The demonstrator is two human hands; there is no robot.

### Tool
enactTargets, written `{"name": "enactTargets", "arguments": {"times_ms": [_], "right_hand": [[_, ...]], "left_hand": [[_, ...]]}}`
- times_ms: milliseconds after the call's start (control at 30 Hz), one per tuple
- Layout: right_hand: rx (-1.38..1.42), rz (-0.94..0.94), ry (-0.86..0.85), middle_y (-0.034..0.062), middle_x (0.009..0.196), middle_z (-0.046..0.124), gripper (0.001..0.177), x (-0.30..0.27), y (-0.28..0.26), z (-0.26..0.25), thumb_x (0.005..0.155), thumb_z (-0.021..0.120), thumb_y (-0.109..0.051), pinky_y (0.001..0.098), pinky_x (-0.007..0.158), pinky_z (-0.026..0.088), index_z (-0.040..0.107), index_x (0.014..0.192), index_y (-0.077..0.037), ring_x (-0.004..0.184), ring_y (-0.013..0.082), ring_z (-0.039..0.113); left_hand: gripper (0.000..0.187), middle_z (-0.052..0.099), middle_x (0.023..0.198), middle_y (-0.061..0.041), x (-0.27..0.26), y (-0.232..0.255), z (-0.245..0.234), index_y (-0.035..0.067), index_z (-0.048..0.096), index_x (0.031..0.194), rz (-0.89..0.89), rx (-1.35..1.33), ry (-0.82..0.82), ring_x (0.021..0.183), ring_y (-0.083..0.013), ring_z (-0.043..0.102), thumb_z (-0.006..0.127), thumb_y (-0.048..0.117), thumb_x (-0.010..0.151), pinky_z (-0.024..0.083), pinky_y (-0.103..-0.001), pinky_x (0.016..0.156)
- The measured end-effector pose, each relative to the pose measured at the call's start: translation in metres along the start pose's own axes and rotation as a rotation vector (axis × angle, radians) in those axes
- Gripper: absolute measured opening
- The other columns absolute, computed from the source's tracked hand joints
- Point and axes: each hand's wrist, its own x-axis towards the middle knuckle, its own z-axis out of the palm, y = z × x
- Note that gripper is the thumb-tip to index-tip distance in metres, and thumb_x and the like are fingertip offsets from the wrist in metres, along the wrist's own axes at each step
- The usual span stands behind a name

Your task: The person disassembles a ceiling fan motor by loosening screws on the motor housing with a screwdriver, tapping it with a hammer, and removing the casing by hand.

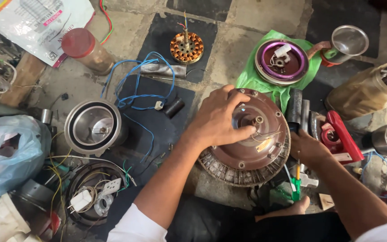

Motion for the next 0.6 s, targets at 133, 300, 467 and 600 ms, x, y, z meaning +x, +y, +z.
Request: {"name": "enactTargets", "arguments": {"times_ms": [133,300,467,600], "right_hand": [[-0.096,-0.111,0.027,0.0053,0.128,0.061,0.031,-0.012,0.005,-0.026,0.088,0.06,-0.019,0.0509,0.115,0.028,0.066,0.117,-0.011,0.121,0.0252,0.052],[-0.082,0.001,-0.075,0.005,0.108,0.07,0.026,-0.056,-0.009,-0.069,0.093,0.057,-0.017,0.0473,0.108,0.038,0.065,0.118,-0.014,0.105,0.0243,0.065],[0.328,0.517,-0.128,0.0031,0.101,0.075,0.041,-0.115,-0.008,-0.089,0.09,0.058,-0.017,0.038,0.081,0.06,0.063,0.129,-0.027,0.094,0.0219,0.076],[0.502,0.914,-0.192,0.0041,0.099,0.078,0.03,-0.167,-0.006,-0.108,0.094,0.064,-0.025,0.0403,0.085,0.061,0.068,0.124,-0.03,0.096,0.0245,0.077]], "left_hand": [[0.076,0.051,0.138,-0.021,0.006,0.008,0.001,0.016,0.057,0.128,-0.001,0.046,0.034,0.128,-0.0419,0.051,0.082,0.057,0.069,0.042,-0.055,0.102],[0.072,0.057,0.125,-0.014,0.011,0.031,0.014,0.012,0.057,0.121,-0.194,0.079,0.053,0.125,-0.0363,0.054,0.079,0.059,0.07,0.042,-0.053,0.105],[0.105,0.053,0.126,-0.024,0.016,0.02,0.014,0.004,0.048,0.141,-0.085,0.127,0.08,0.118,-0.0448,0.049,0.084,0.059,0.059,0.039,-0.056,0.096],[0.088,0.056,0.12,-0.022,0.013,0.019,0.013,0.01,0.057,0.131,-0.1,0.119,0.08,0.113,-0.0423,0.052,0.085,0.054,0.06,0.041,-0.054,0.095]]}}
